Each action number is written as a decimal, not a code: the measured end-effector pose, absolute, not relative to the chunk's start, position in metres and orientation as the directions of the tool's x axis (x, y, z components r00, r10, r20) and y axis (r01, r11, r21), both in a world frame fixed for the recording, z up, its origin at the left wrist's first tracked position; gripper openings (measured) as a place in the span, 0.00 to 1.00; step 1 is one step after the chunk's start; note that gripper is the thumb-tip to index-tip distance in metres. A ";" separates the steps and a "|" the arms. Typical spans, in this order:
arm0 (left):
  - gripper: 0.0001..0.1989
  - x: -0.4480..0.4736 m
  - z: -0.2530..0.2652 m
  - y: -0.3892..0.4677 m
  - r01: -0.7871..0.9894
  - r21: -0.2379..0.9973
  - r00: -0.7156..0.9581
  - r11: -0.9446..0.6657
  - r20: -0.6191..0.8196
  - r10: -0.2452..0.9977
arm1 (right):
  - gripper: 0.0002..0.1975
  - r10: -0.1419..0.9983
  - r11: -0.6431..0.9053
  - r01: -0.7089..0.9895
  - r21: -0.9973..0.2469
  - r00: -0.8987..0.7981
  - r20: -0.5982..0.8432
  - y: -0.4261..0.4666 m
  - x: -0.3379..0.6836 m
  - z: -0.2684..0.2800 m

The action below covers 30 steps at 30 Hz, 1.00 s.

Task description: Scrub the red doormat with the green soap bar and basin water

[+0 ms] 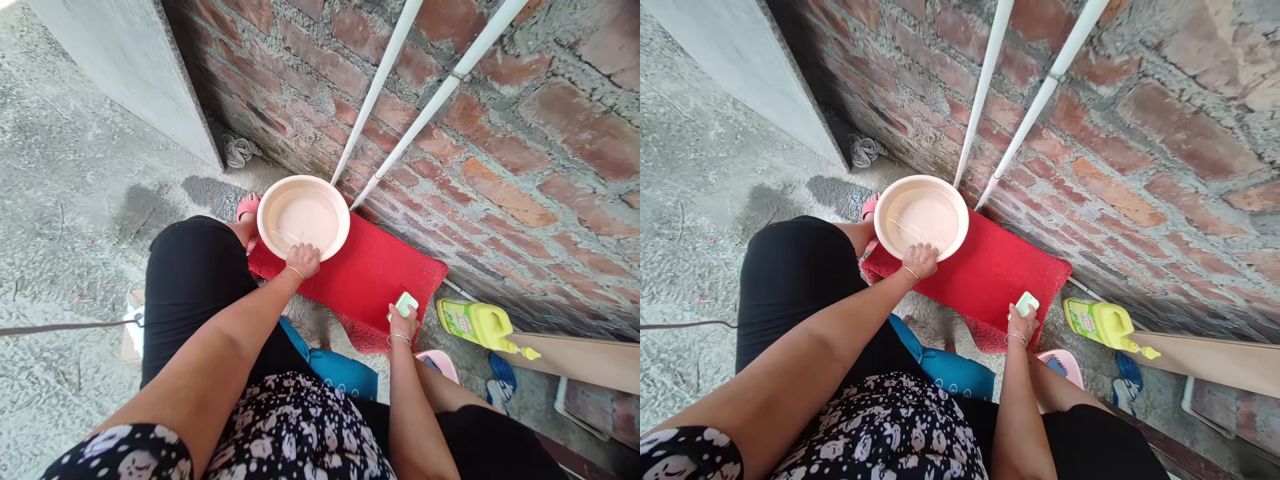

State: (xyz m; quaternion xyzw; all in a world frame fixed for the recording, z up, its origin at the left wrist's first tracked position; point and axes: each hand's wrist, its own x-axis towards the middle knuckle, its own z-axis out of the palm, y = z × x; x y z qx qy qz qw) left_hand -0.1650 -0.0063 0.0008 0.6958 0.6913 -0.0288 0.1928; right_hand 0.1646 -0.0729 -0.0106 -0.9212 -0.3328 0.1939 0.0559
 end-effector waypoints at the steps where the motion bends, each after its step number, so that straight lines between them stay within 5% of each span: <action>1: 0.18 -0.165 0.001 -0.006 0.974 0.227 0.044 0.027 -0.304 0.952 | 0.38 0.602 -0.798 0.550 -0.245 0.734 -0.314 -0.072 0.164 -0.009; 3: 0.18 -0.165 0.000 -0.007 0.975 0.223 0.044 0.024 -0.297 0.954 | 0.38 0.627 -0.777 0.554 -0.299 0.723 -0.290 -0.065 0.152 -0.007; 7: 0.18 -0.164 0.000 -0.009 0.975 0.219 0.042 0.023 -0.286 0.957 | 0.35 0.854 -0.520 0.757 -0.396 0.466 -0.230 -0.035 0.098 -0.011; 11: 0.18 -0.163 0.001 -0.008 0.974 0.222 0.034 0.039 -0.316 0.948 | 0.33 0.967 -0.209 0.911 -0.356 0.137 -0.216 -0.002 0.046 -0.017; 14: 0.18 -0.163 0.002 -0.008 0.973 0.226 0.030 0.047 -0.324 0.946 | 0.31 0.970 -0.112 0.949 -0.296 0.039 -0.240 0.012 0.038 -0.020; 20: 0.18 -0.164 0.007 -0.007 0.968 0.248 0.041 0.048 -0.340 0.939 | 0.35 0.901 -0.408 0.873 -0.269 0.337 -0.272 -0.001 0.107 -0.025; 26: 0.19 -0.165 0.004 -0.008 0.971 0.233 0.029 0.048 -0.317 0.948 | 0.39 0.635 -0.773 0.581 -0.255 0.715 -0.294 -0.038 0.180 -0.017; 30: 0.19 -0.165 0.002 -0.007 0.973 0.224 0.029 0.046 -0.324 0.946 | 0.38 0.613 -0.787 0.547 -0.285 0.745 -0.264 -0.050 0.169 -0.016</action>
